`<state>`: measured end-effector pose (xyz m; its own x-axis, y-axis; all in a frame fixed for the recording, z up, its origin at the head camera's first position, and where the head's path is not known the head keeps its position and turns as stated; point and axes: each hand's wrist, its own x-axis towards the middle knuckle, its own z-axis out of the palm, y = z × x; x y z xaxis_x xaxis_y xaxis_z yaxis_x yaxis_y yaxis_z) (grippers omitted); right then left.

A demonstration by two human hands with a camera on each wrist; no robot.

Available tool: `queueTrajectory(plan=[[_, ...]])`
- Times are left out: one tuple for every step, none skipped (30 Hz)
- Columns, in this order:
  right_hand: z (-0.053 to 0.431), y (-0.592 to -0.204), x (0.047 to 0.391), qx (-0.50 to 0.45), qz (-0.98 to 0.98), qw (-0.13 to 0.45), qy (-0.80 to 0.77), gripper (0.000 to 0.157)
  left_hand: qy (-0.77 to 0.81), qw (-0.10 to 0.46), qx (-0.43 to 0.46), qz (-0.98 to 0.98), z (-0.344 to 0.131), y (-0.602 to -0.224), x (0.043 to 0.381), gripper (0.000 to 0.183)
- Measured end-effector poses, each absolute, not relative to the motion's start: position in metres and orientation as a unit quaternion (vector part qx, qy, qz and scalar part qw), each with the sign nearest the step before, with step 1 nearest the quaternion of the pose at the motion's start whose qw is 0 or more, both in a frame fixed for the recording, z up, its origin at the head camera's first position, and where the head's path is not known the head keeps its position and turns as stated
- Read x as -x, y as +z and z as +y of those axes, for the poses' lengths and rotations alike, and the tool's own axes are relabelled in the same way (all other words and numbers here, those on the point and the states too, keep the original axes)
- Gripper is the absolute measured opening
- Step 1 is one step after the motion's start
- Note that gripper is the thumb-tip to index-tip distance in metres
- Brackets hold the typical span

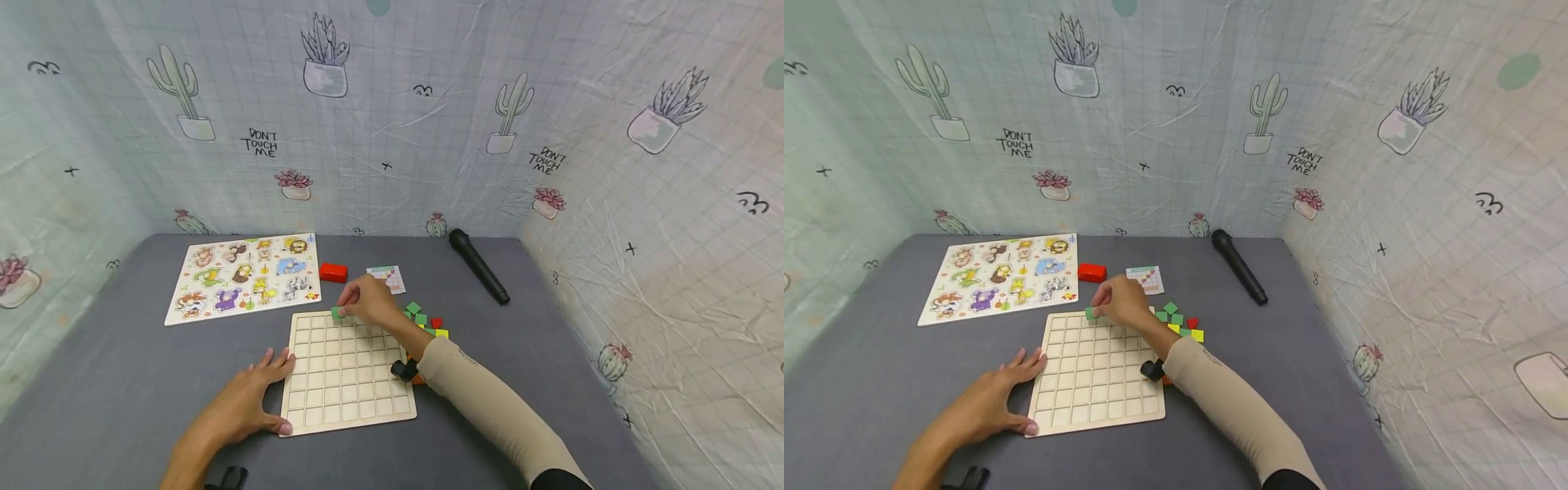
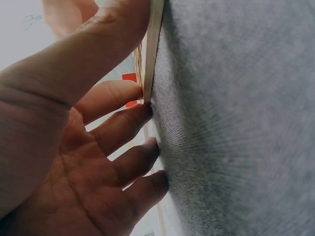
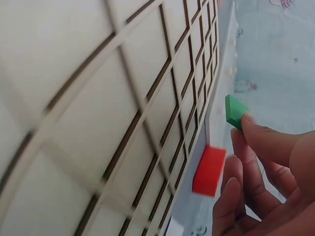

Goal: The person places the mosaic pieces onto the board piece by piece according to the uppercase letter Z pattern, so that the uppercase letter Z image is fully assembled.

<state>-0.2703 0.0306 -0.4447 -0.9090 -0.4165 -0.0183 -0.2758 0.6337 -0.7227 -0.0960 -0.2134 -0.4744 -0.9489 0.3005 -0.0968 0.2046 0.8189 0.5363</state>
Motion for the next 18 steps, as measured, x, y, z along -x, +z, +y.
queueTrajectory(plan=[[0.026, -0.444, 0.27, 0.192, 0.9, 0.096, -0.38, 0.01, 0.271, 0.088, -0.133, 0.949, -0.213, -0.475, 0.096, 0.119], [0.022, -0.444, 0.269, 0.191, 0.9, 0.099, -0.38, 0.01, 0.271, 0.087, -0.134, 0.949, -0.213, -0.475, 0.096, 0.119], [0.017, -0.444, 0.269, 0.189, 0.9, 0.102, -0.379, 0.01, 0.272, 0.085, -0.134, 0.949, -0.213, -0.475, 0.096, 0.119], [0.013, -0.443, 0.269, 0.188, 0.902, 0.104, -0.375, 0.01, 0.272, 0.084, -0.136, 0.949, -0.213, -0.475, 0.096, 0.119], [0.008, -0.443, 0.268, 0.185, 0.903, 0.105, -0.372, 0.011, 0.271, 0.083, -0.137, 0.949, -0.213, -0.475, 0.096, 0.119], [0.004, -0.443, 0.268, 0.183, 0.906, 0.104, -0.367, 0.012, 0.27, 0.082, -0.138, 0.949, -0.213, -0.475, 0.096, 0.12], [0.001, -0.443, 0.267, 0.179, 0.909, 0.103, -0.362, 0.012, 0.269, 0.082, -0.138, 0.95, -0.213, -0.475, 0.096, 0.12], [-0.003, -0.444, 0.267, 0.175, 0.913, 0.101, -0.355, 0.013, 0.267, 0.083, -0.139, 0.95, -0.213, -0.475, 0.096, 0.12], [-0.006, -0.445, 0.267, 0.171, 0.916, 0.1, -0.348, 0.014, 0.266, 0.084, -0.14, 0.95, -0.212, -0.475, 0.097, 0.121], [-0.009, -0.445, 0.267, 0.168, 0.921, 0.098, -0.339, 0.015, 0.265, 0.085, -0.141, 0.95, -0.212, -0.475, 0.097, 0.121], [-0.011, -0.446, 0.267, 0.169, 0.925, 0.095, -0.328, 0.016, 0.264, 0.087, -0.139, 0.95, -0.212, -0.474, 0.097, 0.121], [-0.013, -0.447, 0.266, 0.169, 0.928, 0.093, -0.317, 0.016, 0.264, 0.088, -0.137, 0.951, -0.212, -0.474, 0.097, 0.121], [-0.014, -0.448, 0.266, 0.173, 0.93, 0.094, -0.31, 0.016, 0.264, 0.089, -0.136, 0.951, -0.211, -0.474, 0.097, 0.121], [-0.015, -0.449, 0.265, 0.177, 0.932, 0.094, -0.302, 0.016, 0.264, 0.089, -0.136, 0.951, -0.211, -0.473, 0.097, 0.121], [-0.015, -0.449, 0.265, 0.18, 0.934, 0.094, -0.294, 0.016, 0.264, 0.09, -0.134, 0.951, -0.211, -0.473, 0.097, 0.121], [-0.016, -0.45, 0.265, 0.182, 0.936, 0.093, -0.286, 0.016, 0.265, 0.091, -0.133, 0.951, -0.211, -0.473, 0.096, 0.121], [-0.017, -0.451, 0.265, 0.185, 0.938, 0.092, -0.28, 0.016, 0.265, 0.092, -0.131, 0.951, -0.21, -0.473, 0.096, 0.121], [-0.018, -0.451, 0.264, 0.184, 0.939, 0.092, -0.277, 0.017, 0.266, 0.093, -0.129, 0.951, -0.211, -0.473, 0.096, 0.12]])
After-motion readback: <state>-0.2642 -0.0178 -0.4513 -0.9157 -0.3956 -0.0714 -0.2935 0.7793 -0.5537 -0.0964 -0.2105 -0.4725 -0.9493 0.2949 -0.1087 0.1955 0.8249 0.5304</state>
